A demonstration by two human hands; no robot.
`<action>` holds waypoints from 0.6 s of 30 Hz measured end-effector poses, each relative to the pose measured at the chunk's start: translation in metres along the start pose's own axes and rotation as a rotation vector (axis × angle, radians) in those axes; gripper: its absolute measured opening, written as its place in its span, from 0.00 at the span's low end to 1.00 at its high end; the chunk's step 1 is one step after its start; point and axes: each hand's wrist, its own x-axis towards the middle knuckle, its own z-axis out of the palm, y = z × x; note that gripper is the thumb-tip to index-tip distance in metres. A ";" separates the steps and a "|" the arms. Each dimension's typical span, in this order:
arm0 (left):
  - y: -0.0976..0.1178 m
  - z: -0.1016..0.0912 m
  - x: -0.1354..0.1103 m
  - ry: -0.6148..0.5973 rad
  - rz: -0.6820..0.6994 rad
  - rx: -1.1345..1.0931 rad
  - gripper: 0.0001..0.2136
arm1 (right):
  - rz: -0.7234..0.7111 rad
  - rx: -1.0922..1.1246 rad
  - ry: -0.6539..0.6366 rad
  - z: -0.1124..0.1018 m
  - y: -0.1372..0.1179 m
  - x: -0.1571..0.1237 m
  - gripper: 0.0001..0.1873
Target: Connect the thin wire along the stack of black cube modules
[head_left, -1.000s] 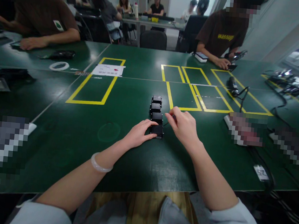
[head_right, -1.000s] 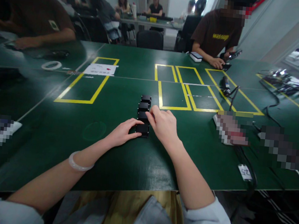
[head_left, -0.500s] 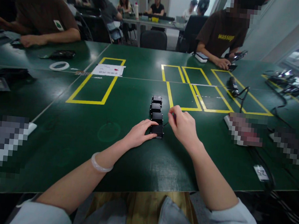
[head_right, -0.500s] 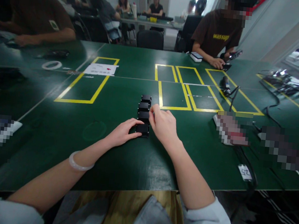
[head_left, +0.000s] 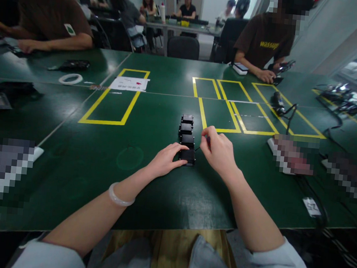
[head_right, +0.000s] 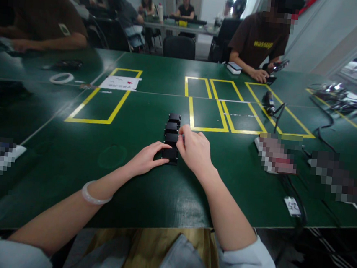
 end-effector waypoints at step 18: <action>0.001 0.000 0.000 0.000 -0.013 -0.001 0.16 | 0.002 0.023 0.005 0.000 0.001 0.000 0.12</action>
